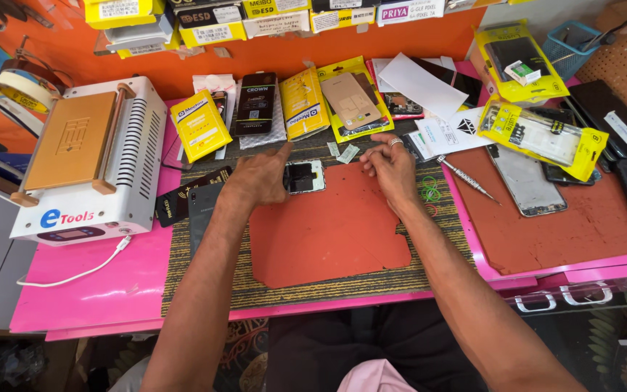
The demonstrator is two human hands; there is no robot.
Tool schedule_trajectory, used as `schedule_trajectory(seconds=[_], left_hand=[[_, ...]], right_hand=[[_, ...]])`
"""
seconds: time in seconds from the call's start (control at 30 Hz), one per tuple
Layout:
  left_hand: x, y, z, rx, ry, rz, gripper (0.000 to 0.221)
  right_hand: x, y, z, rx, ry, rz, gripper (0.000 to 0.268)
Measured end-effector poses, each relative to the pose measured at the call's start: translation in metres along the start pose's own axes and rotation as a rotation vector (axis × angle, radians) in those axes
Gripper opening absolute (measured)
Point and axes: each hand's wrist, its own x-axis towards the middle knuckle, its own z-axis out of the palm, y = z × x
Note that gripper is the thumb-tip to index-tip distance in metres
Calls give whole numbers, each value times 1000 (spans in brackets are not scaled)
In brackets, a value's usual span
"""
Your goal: The person handles a disassembled smartphone, applies adhesive from a bottle to the internal frame, and places a battery into the device. The person then picks up a second smartphone and places it on a heating tool.
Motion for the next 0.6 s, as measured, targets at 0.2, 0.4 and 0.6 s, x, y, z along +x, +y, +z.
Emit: schedule_trajectory(seconds=[0.2, 0.4, 0.6], left_hand=[[-1, 19, -7, -6, 0, 25, 109], [10, 29, 3, 21, 28, 80, 111], [-4, 32, 5, 18, 153, 152, 113]], right_hand=[[-3, -8, 2, -20, 17, 47, 33], [-3, -6, 2, 37, 14, 58, 32], [0, 2, 0, 33, -1, -1, 30]])
